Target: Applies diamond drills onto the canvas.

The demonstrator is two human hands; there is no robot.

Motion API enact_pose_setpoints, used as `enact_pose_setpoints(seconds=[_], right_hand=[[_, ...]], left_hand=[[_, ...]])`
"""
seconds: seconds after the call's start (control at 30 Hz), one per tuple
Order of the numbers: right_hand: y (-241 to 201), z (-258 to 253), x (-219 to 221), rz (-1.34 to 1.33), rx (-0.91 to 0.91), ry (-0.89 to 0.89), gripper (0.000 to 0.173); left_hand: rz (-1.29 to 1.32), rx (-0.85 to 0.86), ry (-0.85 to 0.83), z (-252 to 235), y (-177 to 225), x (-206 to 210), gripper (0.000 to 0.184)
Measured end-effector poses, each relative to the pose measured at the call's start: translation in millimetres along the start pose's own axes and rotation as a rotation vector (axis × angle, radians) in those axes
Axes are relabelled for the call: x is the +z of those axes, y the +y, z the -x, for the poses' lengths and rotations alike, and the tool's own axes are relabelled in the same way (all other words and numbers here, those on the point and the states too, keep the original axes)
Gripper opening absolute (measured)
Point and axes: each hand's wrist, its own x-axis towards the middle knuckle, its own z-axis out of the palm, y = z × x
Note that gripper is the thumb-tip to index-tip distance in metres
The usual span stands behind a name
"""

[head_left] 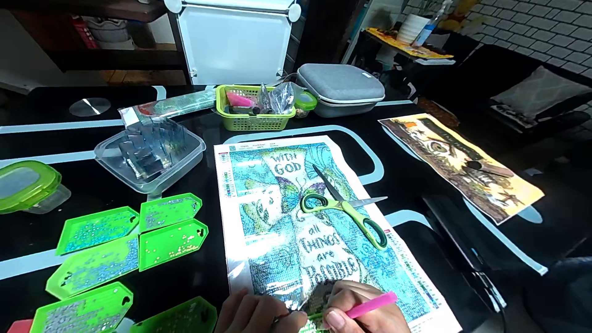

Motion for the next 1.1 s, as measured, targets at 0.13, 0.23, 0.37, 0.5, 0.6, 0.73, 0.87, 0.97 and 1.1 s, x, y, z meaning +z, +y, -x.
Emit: enact_pose_setpoints(seconds=[0.13, 0.23, 0.37, 0.5, 0.6, 0.73, 0.87, 0.97, 1.1], right_hand=[[0.0, 0.6, -1.2, -0.04, 0.037, 0.048, 0.031], [0.3, 0.8, -1.1, -0.042, 0.041, 0.049, 0.031], [1.4, 0.3, -0.1, -0.032, 0.012, 0.012, 0.03], [1.4, 0.2, 0.1, -0.015, 0.009, 0.001, 0.031], [1.5, 0.0, -0.2, -0.028, 0.011, 0.009, 0.03], [1.9, 0.3, 0.2, -0.011, 0.01, 0.01, 0.031], [0.6, -0.2, 0.1, 0.017, 0.007, -0.002, 0.032], [1.4, -0.2, -0.3, -0.02, 0.014, 0.013, 0.031], [0.3, 1.5, -1.0, -0.078, 0.112, 0.153, 0.029]], left_hand=[[-0.005, -0.001, -0.007, -0.2, -0.2, 0.1, 0.041], [-0.004, 0.0, -0.009, -0.3, -0.4, 0.2, 0.041], [-0.004, 0.0, -0.006, -0.4, -0.3, 0.2, 0.041], [0.0, -0.003, -0.009, 0.2, -0.3, 0.4, 0.041], [-0.003, -0.003, -0.01, -0.4, -0.1, 0.8, 0.042], [-0.014, -0.003, -0.009, -0.4, -0.4, 1.1, 0.042], [-0.01, 0.001, -0.008, -0.2, 0.1, 0.8, 0.042], [-0.013, 0.002, -0.009, -0.7, 0.0, 0.2, 0.042], [-0.013, 0.003, -0.008, -0.5, -0.1, 0.2, 0.042]])
